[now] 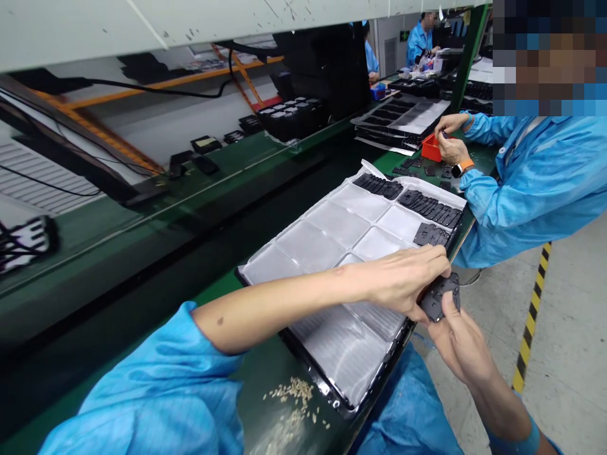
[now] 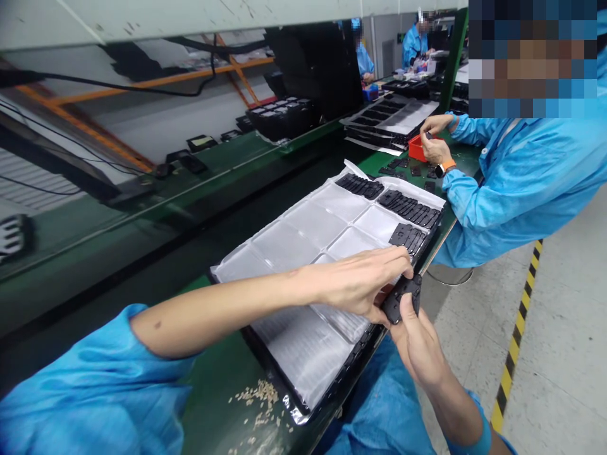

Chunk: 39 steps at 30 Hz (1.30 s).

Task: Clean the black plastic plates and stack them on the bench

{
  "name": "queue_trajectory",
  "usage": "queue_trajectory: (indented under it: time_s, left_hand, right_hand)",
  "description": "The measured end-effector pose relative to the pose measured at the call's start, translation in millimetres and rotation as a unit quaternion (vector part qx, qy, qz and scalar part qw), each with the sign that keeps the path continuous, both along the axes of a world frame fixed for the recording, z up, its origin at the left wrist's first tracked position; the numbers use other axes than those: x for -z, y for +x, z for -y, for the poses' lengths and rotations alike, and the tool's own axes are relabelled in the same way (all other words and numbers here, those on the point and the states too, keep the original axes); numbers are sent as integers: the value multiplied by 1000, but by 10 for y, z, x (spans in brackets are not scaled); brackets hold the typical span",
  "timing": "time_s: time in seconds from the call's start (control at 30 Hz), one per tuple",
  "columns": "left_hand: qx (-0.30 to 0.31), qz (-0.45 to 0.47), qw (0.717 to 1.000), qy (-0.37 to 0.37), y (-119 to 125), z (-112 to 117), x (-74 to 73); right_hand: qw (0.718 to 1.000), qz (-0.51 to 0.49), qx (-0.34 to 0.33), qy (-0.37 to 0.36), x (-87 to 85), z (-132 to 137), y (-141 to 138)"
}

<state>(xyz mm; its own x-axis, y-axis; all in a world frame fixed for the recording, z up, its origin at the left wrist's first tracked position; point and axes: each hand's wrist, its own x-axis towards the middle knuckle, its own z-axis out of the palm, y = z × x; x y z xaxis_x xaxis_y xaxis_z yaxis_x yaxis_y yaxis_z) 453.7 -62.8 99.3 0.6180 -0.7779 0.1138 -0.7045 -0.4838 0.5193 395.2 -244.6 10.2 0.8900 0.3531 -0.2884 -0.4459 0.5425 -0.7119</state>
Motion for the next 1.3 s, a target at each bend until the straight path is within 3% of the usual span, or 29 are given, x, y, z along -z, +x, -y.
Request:
queue_trajectory:
  time_s: [0.07,0.17,0.27,0.37,0.77,0.9,1.07,1.2,1.3]
  left_hand:
    - [-11,0,1000,-17,153,-88,6]
    - [-79,5,997,-8,553,-239,31]
    - [-152,-14,984,90,992,-300,74]
    - [-176,-27,971,162,1263,-260,124]
    - [-183,-51,954,233,1455,-211,158]
    - [-172,-48,969,172,1307,-206,80]
    - [-42,-64,996,-48,563,-63,38]
    - [-41,-39,998,-21,-22,69,72]
    - [-67,-16,998,12,-143,31,71]
  right_hand:
    - [1000,5,-18,-1,17,54,25]
    - [1000,19,-13,-19,37,126,56]
    - [999,19,-2,-40,61,152,49]
    - [999,14,2,-50,93,145,13]
    - [997,14,-17,-71,87,157,10]
    - [998,32,-8,-60,80,144,5]
    - [998,34,10,-45,86,25,-7]
    - [999,22,17,-38,95,-138,-23]
    - [998,55,-6,-27,86,-206,-17]
